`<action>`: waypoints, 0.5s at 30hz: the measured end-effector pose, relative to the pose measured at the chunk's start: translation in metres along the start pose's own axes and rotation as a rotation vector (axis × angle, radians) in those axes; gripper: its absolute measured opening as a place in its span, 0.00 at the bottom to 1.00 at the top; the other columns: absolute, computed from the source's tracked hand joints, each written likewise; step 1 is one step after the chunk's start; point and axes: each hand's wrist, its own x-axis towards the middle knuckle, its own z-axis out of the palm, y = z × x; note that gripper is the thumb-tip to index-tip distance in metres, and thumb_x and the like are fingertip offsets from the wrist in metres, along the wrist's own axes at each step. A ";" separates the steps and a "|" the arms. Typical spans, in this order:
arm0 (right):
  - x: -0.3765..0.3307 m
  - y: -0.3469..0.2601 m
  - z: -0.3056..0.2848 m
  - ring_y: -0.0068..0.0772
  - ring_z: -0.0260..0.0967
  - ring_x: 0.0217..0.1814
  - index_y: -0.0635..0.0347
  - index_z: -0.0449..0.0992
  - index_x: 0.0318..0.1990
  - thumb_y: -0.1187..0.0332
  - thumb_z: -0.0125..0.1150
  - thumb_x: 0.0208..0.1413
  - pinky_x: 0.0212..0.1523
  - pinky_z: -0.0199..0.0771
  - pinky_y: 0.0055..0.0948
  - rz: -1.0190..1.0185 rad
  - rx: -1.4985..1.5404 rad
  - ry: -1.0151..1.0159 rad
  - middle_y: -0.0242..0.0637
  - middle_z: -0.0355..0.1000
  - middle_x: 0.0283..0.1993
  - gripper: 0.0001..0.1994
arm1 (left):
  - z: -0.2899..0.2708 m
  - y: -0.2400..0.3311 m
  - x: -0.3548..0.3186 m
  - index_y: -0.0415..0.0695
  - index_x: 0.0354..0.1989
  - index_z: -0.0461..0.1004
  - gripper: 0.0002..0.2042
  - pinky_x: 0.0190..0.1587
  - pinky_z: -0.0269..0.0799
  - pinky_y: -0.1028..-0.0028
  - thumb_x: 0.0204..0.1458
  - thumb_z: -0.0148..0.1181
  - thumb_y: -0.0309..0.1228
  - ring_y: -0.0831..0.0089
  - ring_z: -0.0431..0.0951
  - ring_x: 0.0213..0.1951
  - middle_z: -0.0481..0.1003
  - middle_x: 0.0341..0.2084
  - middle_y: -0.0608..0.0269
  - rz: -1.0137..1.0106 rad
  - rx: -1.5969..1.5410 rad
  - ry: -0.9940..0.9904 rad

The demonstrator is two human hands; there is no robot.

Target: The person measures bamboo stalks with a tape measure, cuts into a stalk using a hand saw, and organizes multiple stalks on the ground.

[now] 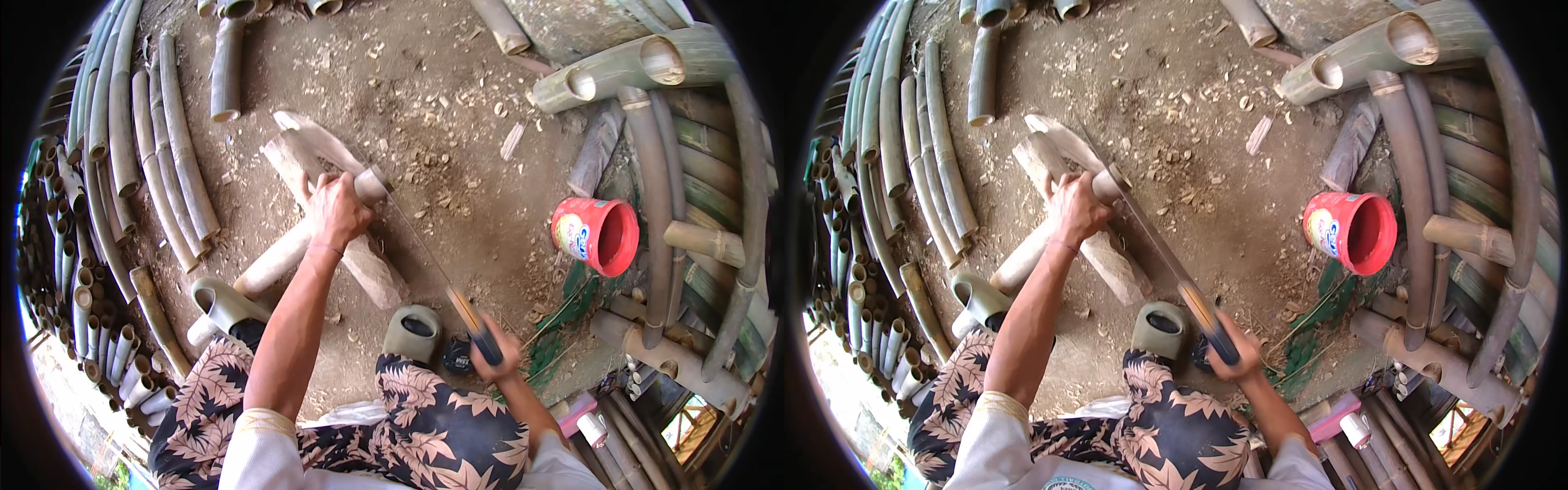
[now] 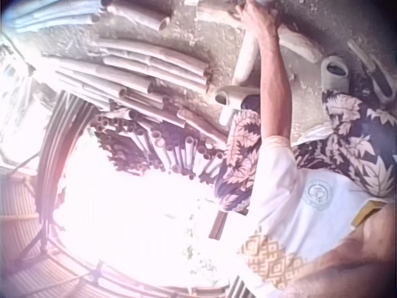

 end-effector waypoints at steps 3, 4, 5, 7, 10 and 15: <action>-0.044 -0.019 -0.047 0.44 0.82 0.33 0.79 0.73 0.52 0.77 0.57 0.43 0.34 0.81 0.32 0.100 0.027 -0.135 0.55 0.79 0.38 0.24 | -0.001 -0.005 -0.008 0.42 0.33 0.74 0.14 0.71 0.36 0.47 0.34 0.57 0.30 0.60 0.74 0.55 0.81 0.37 0.52 -0.042 0.031 -0.078; -0.042 -0.007 -0.044 0.44 0.82 0.31 0.79 0.73 0.52 0.77 0.57 0.43 0.33 0.80 0.32 0.088 0.070 -0.180 0.54 0.79 0.37 0.24 | 0.003 -0.012 -0.012 0.42 0.33 0.74 0.14 0.71 0.36 0.48 0.34 0.57 0.30 0.60 0.74 0.55 0.81 0.37 0.52 -0.045 0.028 -0.065; -0.019 0.001 -0.018 0.41 0.81 0.28 0.79 0.73 0.52 0.79 0.56 0.43 0.30 0.79 0.31 -0.020 0.041 -0.020 0.51 0.79 0.34 0.24 | 0.010 -0.011 -0.012 0.42 0.33 0.74 0.14 0.71 0.36 0.48 0.34 0.57 0.30 0.60 0.74 0.55 0.81 0.36 0.52 -0.023 0.013 -0.045; 0.050 0.008 0.033 0.37 0.76 0.22 0.80 0.71 0.55 0.78 0.60 0.44 0.25 0.76 0.31 -0.055 0.108 0.062 0.46 0.78 0.30 0.26 | 0.004 0.004 0.000 0.42 0.34 0.75 0.15 0.71 0.36 0.48 0.33 0.58 0.31 0.59 0.73 0.55 0.81 0.37 0.52 0.005 0.022 -0.047; 0.130 -0.010 0.072 0.33 0.76 0.24 0.73 0.71 0.58 0.78 0.62 0.48 0.27 0.74 0.30 -0.003 0.316 0.100 0.45 0.74 0.28 0.26 | -0.004 0.010 0.004 0.42 0.33 0.74 0.15 0.71 0.35 0.47 0.32 0.59 0.31 0.59 0.74 0.55 0.81 0.36 0.52 -0.009 -0.004 -0.066; -0.017 0.000 -0.017 0.38 0.81 0.28 0.80 0.71 0.56 0.76 0.58 0.42 0.31 0.79 0.32 0.077 0.033 -0.106 0.57 0.79 0.41 0.29 | -0.002 -0.005 0.000 0.42 0.33 0.74 0.15 0.71 0.36 0.48 0.31 0.60 0.31 0.59 0.74 0.53 0.81 0.33 0.53 -0.021 0.006 -0.023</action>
